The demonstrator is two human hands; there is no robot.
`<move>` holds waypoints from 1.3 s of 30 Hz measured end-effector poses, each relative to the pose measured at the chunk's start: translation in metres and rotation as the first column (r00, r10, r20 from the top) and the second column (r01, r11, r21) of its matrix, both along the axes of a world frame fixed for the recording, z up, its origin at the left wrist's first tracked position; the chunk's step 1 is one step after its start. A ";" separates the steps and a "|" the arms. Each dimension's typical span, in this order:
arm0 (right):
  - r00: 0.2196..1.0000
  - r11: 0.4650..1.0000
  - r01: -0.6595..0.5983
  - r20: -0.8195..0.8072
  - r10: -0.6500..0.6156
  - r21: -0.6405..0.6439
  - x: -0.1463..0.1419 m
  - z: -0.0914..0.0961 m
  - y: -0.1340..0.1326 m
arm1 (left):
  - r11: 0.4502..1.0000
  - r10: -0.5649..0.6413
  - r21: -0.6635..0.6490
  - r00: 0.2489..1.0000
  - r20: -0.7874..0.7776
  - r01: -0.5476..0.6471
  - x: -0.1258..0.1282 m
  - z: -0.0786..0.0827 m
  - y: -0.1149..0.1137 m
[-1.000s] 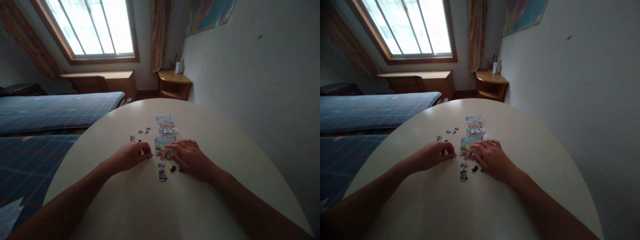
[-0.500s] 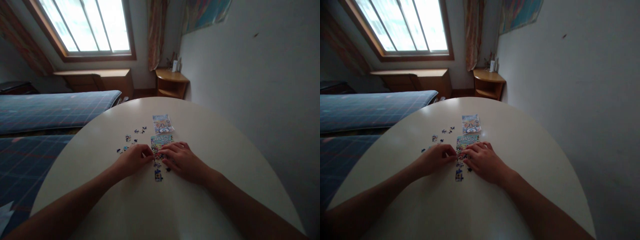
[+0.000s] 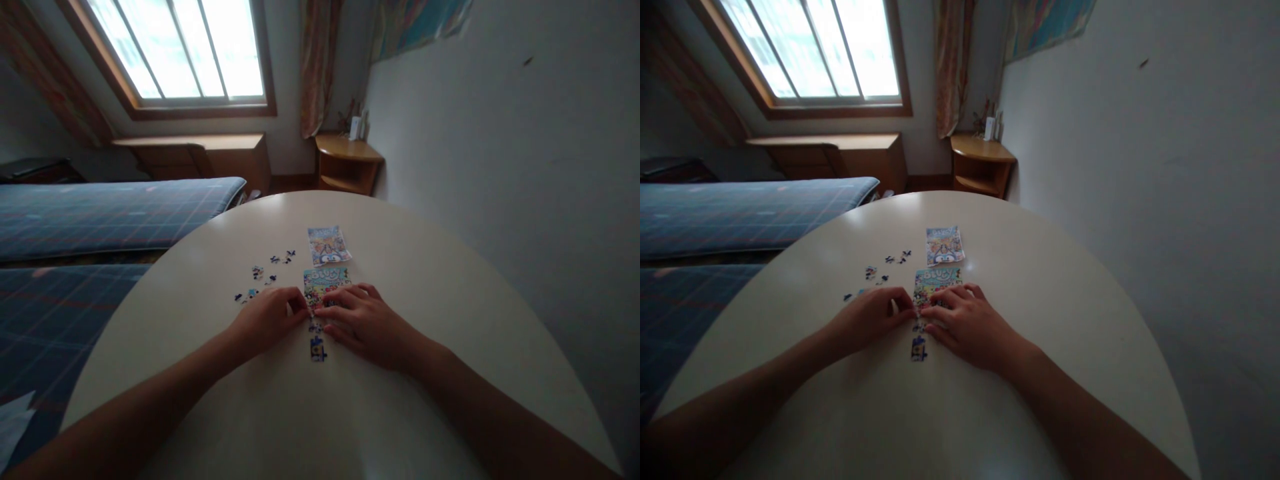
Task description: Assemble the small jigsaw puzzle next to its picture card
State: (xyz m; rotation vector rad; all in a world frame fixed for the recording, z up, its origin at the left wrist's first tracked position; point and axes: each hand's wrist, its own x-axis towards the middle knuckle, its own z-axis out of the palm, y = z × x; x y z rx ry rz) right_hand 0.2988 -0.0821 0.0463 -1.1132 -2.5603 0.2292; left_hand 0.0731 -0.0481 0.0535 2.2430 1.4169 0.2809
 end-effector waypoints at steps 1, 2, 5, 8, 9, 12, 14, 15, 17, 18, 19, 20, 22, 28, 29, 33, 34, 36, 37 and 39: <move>1.000 1.000 -0.003 0.007 0.003 0.005 0.000 0.001 0.000 | 1.000 -0.013 0.006 1.000 0.000 0.013 -0.003 0.000 0.002; 1.000 1.000 -0.007 0.017 0.007 0.012 0.000 0.002 0.000 | 1.000 -0.019 0.013 1.000 -0.002 0.019 -0.007 0.000 0.004; 0.999 0.999 -0.023 0.049 0.021 0.039 -0.002 0.004 -0.001 | 0.998 -0.007 0.058 1.000 0.000 0.007 -0.015 -0.002 0.010; 0.997 0.998 -0.023 0.074 0.019 0.058 -0.004 0.006 -0.002 | 0.986 -0.016 0.169 1.000 0.026 0.011 -0.017 -0.008 0.013; 0.997 0.998 -0.021 0.081 0.016 0.060 -0.004 0.006 -0.002 | 0.977 -0.018 0.211 0.999 0.031 0.011 -0.016 -0.010 0.013; 0.995 0.998 -0.010 0.102 0.005 0.054 -0.006 0.006 -0.003 | 0.956 -0.021 0.293 0.999 0.031 0.011 -0.014 -0.017 0.011; 0.994 0.999 -0.011 0.112 0.006 0.045 -0.006 0.006 -0.002 | 0.948 -0.042 0.317 0.999 0.025 0.032 -0.013 -0.021 0.011; 0.994 0.999 -0.014 0.113 0.009 0.044 -0.006 0.005 -0.002 | 0.945 -0.051 0.323 0.998 0.021 0.042 -0.013 -0.022 0.011; 0.994 0.999 -0.019 0.107 0.014 0.048 -0.005 0.005 -0.002 | 0.944 -0.062 0.324 0.998 0.014 0.054 -0.013 -0.025 0.012; 0.994 0.998 -0.020 0.104 0.015 0.051 -0.005 0.005 -0.002 | 0.945 -0.062 0.322 0.998 0.012 0.055 -0.013 -0.026 0.012; 0.995 0.998 -0.018 0.103 0.012 0.056 -0.005 0.006 -0.003 | 0.946 -0.063 0.318 0.998 0.010 0.057 -0.013 -0.026 0.013; 0.994 0.998 -0.015 0.106 0.009 0.060 -0.005 0.006 -0.003 | 0.947 -0.065 0.316 0.998 0.007 0.059 -0.013 -0.027 0.013; 0.993 0.998 -0.010 0.121 0.002 0.064 -0.006 0.006 -0.004 | 0.947 -0.066 0.315 0.998 -0.001 0.063 -0.013 -0.027 0.013; 0.999 0.999 0.031 0.041 -0.033 0.037 -0.010 0.003 -0.007 | 0.942 -0.095 0.321 0.995 -0.008 0.092 -0.013 -0.028 0.015; 0.999 0.998 0.054 0.004 -0.054 0.022 -0.012 0.002 -0.008 | 0.937 -0.114 0.331 0.993 -0.007 0.110 -0.013 -0.029 0.015; 0.979 0.985 0.172 -0.108 -0.173 -0.022 -0.019 -0.004 -0.012 | 0.904 -0.218 0.372 0.976 -0.026 0.212 -0.013 -0.031 0.019; 0.974 0.982 0.189 -0.122 -0.191 -0.031 -0.021 -0.005 -0.013 | 0.896 -0.239 0.379 0.971 -0.031 0.233 -0.013 -0.031 0.019; 0.966 0.976 0.211 -0.141 -0.216 -0.049 -0.024 -0.007 -0.014 | 0.884 -0.273 0.386 0.961 -0.037 0.266 -0.012 -0.032 0.021; 0.964 0.974 0.217 -0.147 -0.223 -0.057 -0.025 -0.007 -0.014 | 0.880 -0.284 0.387 0.958 -0.039 0.276 -0.012 -0.032 0.022; 0.958 0.971 0.229 -0.159 -0.237 -0.070 -0.027 -0.006 -0.015 | 0.877 -0.292 0.386 0.955 -0.048 0.287 -0.012 -0.034 0.023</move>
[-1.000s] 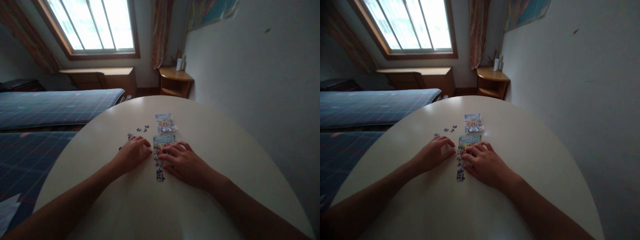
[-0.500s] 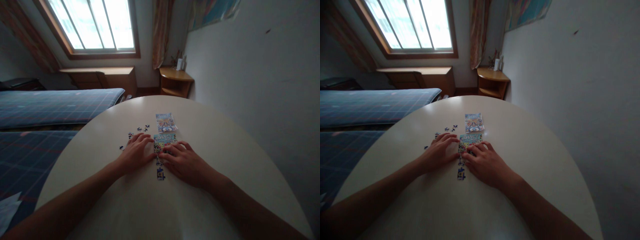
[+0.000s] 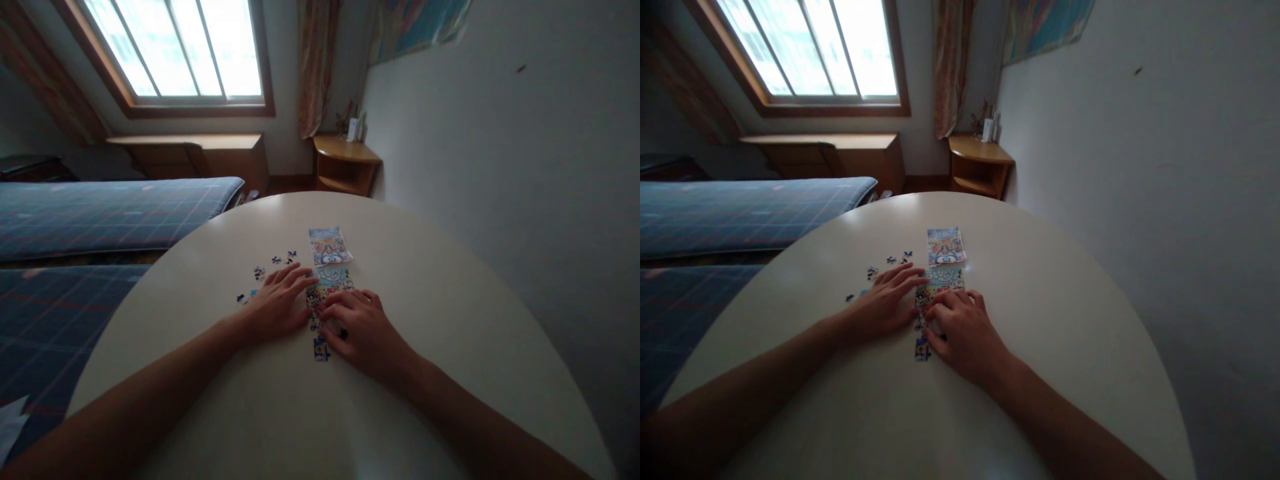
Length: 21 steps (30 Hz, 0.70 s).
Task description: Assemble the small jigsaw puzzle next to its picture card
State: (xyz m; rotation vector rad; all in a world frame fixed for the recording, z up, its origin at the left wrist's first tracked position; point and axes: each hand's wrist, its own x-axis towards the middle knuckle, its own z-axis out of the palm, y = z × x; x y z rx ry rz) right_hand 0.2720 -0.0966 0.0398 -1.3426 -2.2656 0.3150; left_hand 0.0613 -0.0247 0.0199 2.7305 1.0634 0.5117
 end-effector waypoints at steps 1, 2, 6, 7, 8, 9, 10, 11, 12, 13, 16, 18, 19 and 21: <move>1.000 1.000 0.007 -0.006 -0.007 -0.004 -0.001 0.000 0.000 | 1.000 -0.002 0.001 1.000 -0.006 0.002 0.000 -0.001 0.001; 1.000 1.000 0.013 -0.011 -0.013 -0.008 -0.001 0.001 0.000 | 1.000 -0.004 0.002 1.000 -0.011 0.004 0.000 -0.001 0.001; 0.999 0.999 0.030 -0.013 -0.031 -0.017 -0.004 0.002 -0.001 | 0.999 -0.027 -0.023 1.000 0.001 0.027 0.000 0.000 0.002; 0.999 0.999 0.035 -0.013 -0.035 -0.021 -0.005 0.002 -0.001 | 0.999 -0.032 -0.032 0.999 0.008 0.032 0.000 0.001 0.002; 0.999 0.999 0.042 -0.014 -0.042 -0.027 -0.006 0.002 -0.001 | 0.999 -0.035 -0.038 0.999 0.014 0.036 0.000 0.002 0.002; 0.999 0.998 0.050 -0.017 -0.051 -0.035 -0.007 0.001 0.000 | 0.998 -0.038 -0.042 0.999 0.017 0.039 0.000 0.003 0.001; 0.998 0.997 0.059 -0.021 -0.060 -0.044 -0.008 0.001 0.000 | 0.998 -0.040 -0.045 0.999 0.017 0.041 0.000 0.004 0.001; 0.997 0.996 0.066 -0.026 -0.068 -0.054 -0.009 0.000 0.001 | 0.998 -0.042 -0.047 0.999 0.018 0.042 0.000 0.004 0.001; 0.997 0.996 0.070 -0.033 -0.072 -0.063 -0.010 -0.001 0.001 | 0.998 -0.044 -0.049 0.999 0.020 0.045 0.000 0.004 0.002; 0.997 0.995 0.070 -0.041 -0.073 -0.072 -0.010 -0.001 0.002 | 0.998 -0.047 -0.051 0.999 0.024 0.048 0.000 0.004 0.002; 0.996 0.995 0.051 -0.065 -0.057 -0.083 -0.010 -0.003 0.004 | 0.997 -0.058 -0.050 0.998 0.037 0.060 -0.001 0.003 0.003; 0.996 0.996 0.043 -0.075 -0.048 -0.075 -0.009 -0.003 0.006 | 0.997 -0.062 -0.051 0.997 0.035 0.064 -0.001 0.002 0.003; 0.996 0.997 0.042 -0.077 -0.048 -0.069 -0.009 -0.003 0.007 | 0.997 -0.062 -0.052 0.998 0.033 0.064 -0.001 0.002 0.003; 0.996 0.997 0.046 -0.072 -0.050 -0.059 -0.009 -0.003 0.009 | 0.997 -0.062 -0.053 0.998 0.032 0.063 -0.002 0.002 0.003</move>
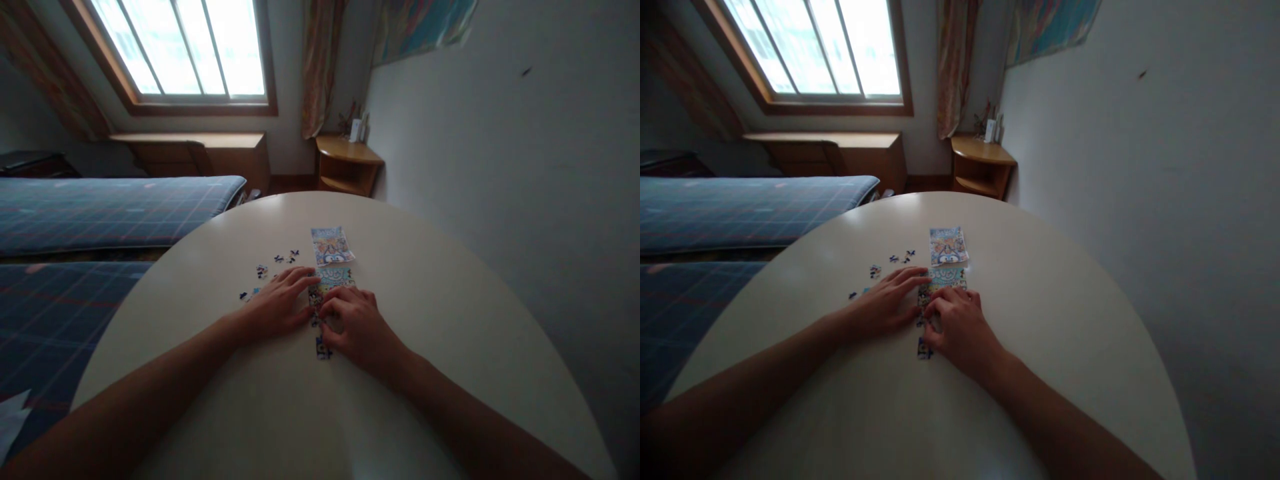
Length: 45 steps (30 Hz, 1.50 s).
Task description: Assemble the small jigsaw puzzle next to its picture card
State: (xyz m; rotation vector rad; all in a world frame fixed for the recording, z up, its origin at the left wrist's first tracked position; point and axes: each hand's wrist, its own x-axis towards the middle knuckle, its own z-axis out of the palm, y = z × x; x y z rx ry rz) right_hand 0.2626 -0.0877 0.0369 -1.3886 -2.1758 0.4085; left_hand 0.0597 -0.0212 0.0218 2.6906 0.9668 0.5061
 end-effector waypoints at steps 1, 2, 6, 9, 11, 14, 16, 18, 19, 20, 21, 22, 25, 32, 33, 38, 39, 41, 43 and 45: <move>1.000 1.000 0.001 0.005 -0.001 0.003 0.000 0.000 0.001 | 1.000 -0.002 0.001 1.000 -0.001 0.002 0.000 0.000 0.000; 1.000 1.000 0.002 0.008 -0.002 0.007 0.000 0.000 0.001 | 1.000 -0.005 0.001 1.000 -0.005 0.005 0.000 0.000 0.000; 1.000 0.999 -0.010 0.023 0.009 0.032 0.000 -0.001 0.001 | 1.000 -0.028 -0.014 0.998 -0.047 0.028 -0.001 0.003 0.000; 0.999 0.999 -0.029 0.028 0.028 0.046 0.003 -0.002 0.001 | 0.999 -0.044 -0.024 0.997 -0.066 0.043 -0.003 0.005 -0.002; 0.999 0.998 -0.035 0.018 0.035 0.055 0.005 -0.002 0.002 | 0.999 -0.050 -0.016 0.996 -0.067 0.050 -0.004 0.005 -0.002; 0.999 0.996 -0.049 0.018 0.048 0.078 0.008 -0.001 0.001 | 0.999 -0.048 -0.004 0.997 -0.066 0.048 -0.005 0.004 -0.003; 0.998 0.993 -0.060 0.032 0.057 0.103 0.011 0.001 0.001 | 0.999 -0.041 -0.004 0.997 -0.068 0.041 -0.005 0.004 -0.003; 0.997 0.991 -0.063 0.045 0.058 0.118 0.013 0.003 -0.001 | 0.999 -0.034 -0.006 0.997 -0.069 0.033 -0.005 0.004 -0.004; 0.997 0.991 -0.060 0.050 0.055 0.120 0.014 0.005 -0.001 | 1.000 -0.031 -0.008 0.997 -0.070 0.030 -0.004 0.004 -0.004; 0.997 0.991 -0.057 0.053 0.051 0.121 0.014 0.006 -0.002 | 1.000 -0.029 -0.009 0.997 -0.072 0.028 -0.004 0.004 -0.004; 0.997 0.991 -0.057 0.056 0.050 0.123 0.014 0.006 -0.003 | 1.000 -0.026 -0.008 0.997 -0.072 0.026 -0.004 0.004 -0.004; 0.997 0.990 -0.059 0.061 0.052 0.126 0.014 0.007 -0.004 | 1.000 -0.024 -0.007 0.997 -0.071 0.023 -0.004 0.004 -0.004; 0.993 0.986 -0.086 0.097 0.073 0.140 0.014 0.006 -0.004 | 1.000 -0.023 -0.008 0.998 -0.052 0.022 -0.004 0.004 -0.004; 0.954 0.972 -0.184 0.264 0.141 0.143 0.015 0.010 -0.004 | 0.998 -0.051 -0.029 0.996 -0.077 0.049 -0.005 0.008 -0.004; 0.949 0.970 -0.196 0.276 0.151 0.145 0.016 0.011 -0.004 | 0.998 -0.060 -0.030 0.995 -0.077 0.057 -0.006 0.008 -0.004; 0.941 0.965 -0.230 0.279 0.189 0.123 0.019 0.012 -0.004 | 0.998 -0.060 -0.023 0.995 -0.084 0.058 -0.008 0.006 -0.002; 0.943 0.966 -0.232 0.273 0.193 0.118 0.020 0.013 -0.005 | 0.998 -0.062 -0.022 0.994 -0.086 0.060 -0.008 0.006 -0.002; 0.949 0.970 -0.218 0.254 0.186 0.107 0.021 0.015 -0.006 | 0.997 -0.070 -0.023 0.994 -0.087 0.068 -0.009 0.006 -0.002; 0.962 0.980 -0.178 0.228 0.153 0.091 0.021 0.018 -0.008 | 0.997 -0.078 -0.026 0.993 -0.091 0.076 -0.009 0.007 -0.002; 0.971 0.989 -0.136 0.205 0.122 0.059 0.020 0.020 -0.010 | 0.997 -0.080 -0.032 0.992 -0.096 0.077 -0.010 0.008 -0.002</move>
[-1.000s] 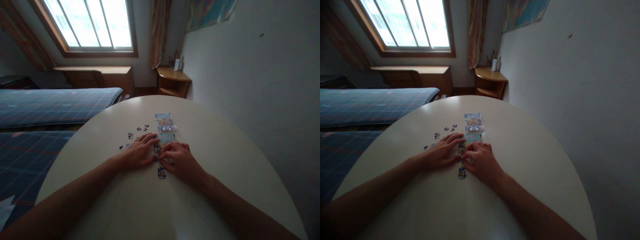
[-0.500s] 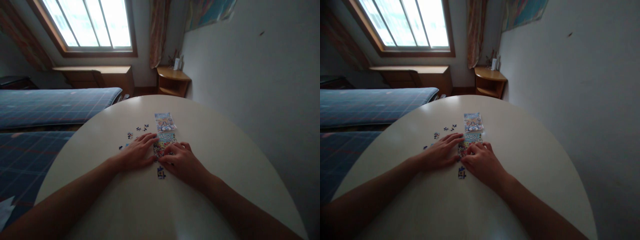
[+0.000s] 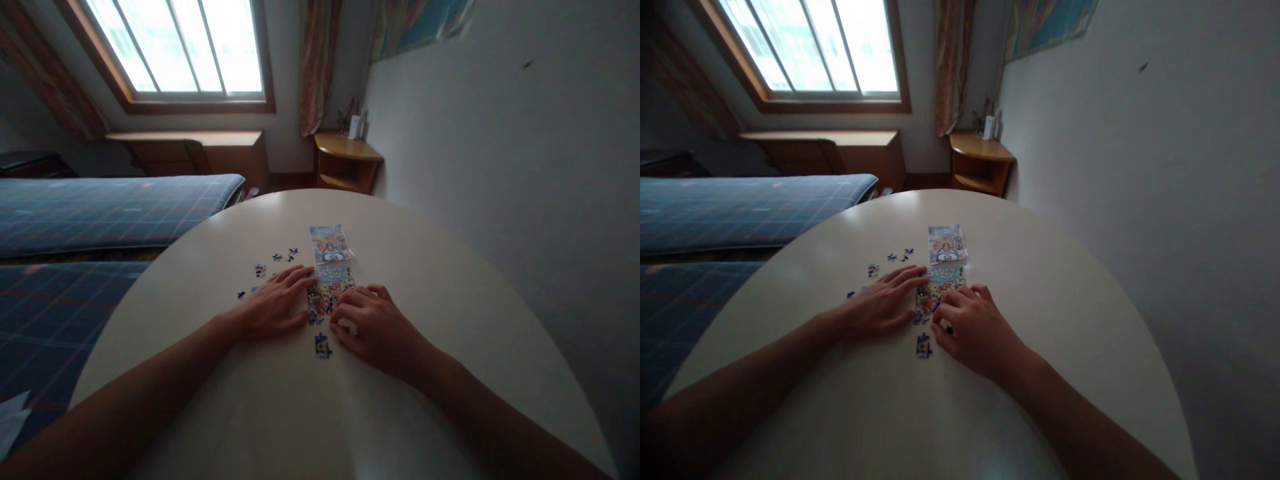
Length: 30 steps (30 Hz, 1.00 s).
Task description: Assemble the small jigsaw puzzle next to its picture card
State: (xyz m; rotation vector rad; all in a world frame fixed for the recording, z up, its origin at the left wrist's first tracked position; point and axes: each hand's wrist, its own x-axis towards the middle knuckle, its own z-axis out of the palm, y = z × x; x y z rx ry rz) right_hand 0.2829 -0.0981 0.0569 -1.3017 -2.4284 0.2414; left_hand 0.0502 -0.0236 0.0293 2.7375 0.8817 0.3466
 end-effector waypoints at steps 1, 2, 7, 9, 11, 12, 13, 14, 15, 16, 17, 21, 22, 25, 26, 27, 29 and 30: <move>1.000 1.000 0.013 -0.008 -0.013 -0.021 -0.001 0.001 -0.002 | 1.000 0.002 -0.003 1.000 -0.001 -0.002 0.000 0.000 0.000; 1.000 0.999 0.020 -0.016 -0.021 -0.043 -0.002 0.001 -0.003 | 1.000 0.005 -0.006 1.000 0.000 -0.005 0.000 0.000 0.000; 0.999 0.993 0.017 -0.044 -0.022 -0.114 -0.006 -0.003 -0.009 | 1.000 0.001 0.004 1.000 0.026 -0.001 0.001 -0.001 0.001; 0.999 0.992 0.019 -0.043 -0.025 -0.127 -0.007 -0.004 -0.009 | 1.000 -0.005 0.007 1.000 0.028 0.005 0.002 -0.001 0.001; 0.999 0.991 0.020 -0.046 -0.026 -0.136 -0.008 -0.006 -0.009 | 1.000 -0.002 0.009 1.000 0.019 0.002 0.002 -0.001 0.001; 0.998 0.990 0.020 -0.050 -0.027 -0.138 -0.008 -0.007 -0.009 | 1.000 0.002 0.009 1.000 0.013 -0.002 0.002 -0.001 0.000; 0.998 0.990 0.021 -0.056 -0.029 -0.137 -0.009 -0.007 -0.008 | 1.000 0.005 0.010 1.000 0.011 -0.006 0.002 0.000 0.000; 0.998 0.991 0.021 -0.063 -0.030 -0.135 -0.009 -0.008 -0.008 | 1.000 0.006 0.009 1.000 0.012 -0.006 0.002 0.000 0.000; 0.997 0.991 0.021 -0.068 -0.030 -0.134 -0.010 -0.008 -0.008 | 1.000 0.004 0.008 1.000 0.018 -0.004 0.002 -0.001 0.000; 0.997 0.991 0.021 -0.073 -0.031 -0.134 -0.011 -0.008 -0.008 | 1.000 0.001 0.007 1.000 0.025 -0.001 0.002 -0.001 0.001; 0.996 0.991 0.020 -0.078 -0.031 -0.135 -0.011 -0.009 -0.008 | 1.000 -0.005 0.006 1.000 0.031 0.004 0.002 -0.002 0.001; 0.994 0.989 0.007 -0.104 -0.023 -0.148 -0.012 -0.012 -0.006 | 1.000 -0.012 0.014 1.000 0.029 0.011 0.001 -0.004 0.002; 0.994 0.989 0.003 -0.112 -0.020 -0.147 -0.012 -0.013 -0.005 | 1.000 -0.009 0.015 1.000 0.025 0.009 0.001 -0.004 0.002; 0.991 0.992 -0.003 -0.135 -0.015 -0.129 -0.013 -0.015 -0.002 | 1.000 0.003 0.017 1.000 0.008 -0.004 0.002 -0.002 0.001; 0.990 0.993 -0.003 -0.141 -0.014 -0.120 -0.013 -0.016 -0.001 | 1.000 0.007 0.018 1.000 -0.004 -0.007 0.002 -0.002 0.001; 0.989 0.994 -0.003 -0.146 -0.013 -0.111 -0.013 -0.017 0.000 | 1.000 0.010 0.022 1.000 -0.015 -0.010 0.003 -0.002 0.001; 0.989 0.995 -0.011 -0.149 -0.004 -0.098 -0.014 -0.017 0.001 | 1.000 0.010 0.029 0.999 -0.031 -0.009 0.003 -0.001 0.001; 0.989 0.996 -0.016 -0.150 0.002 -0.092 -0.014 -0.017 0.001 | 0.999 0.008 0.031 0.999 -0.033 -0.007 0.003 -0.001 0.001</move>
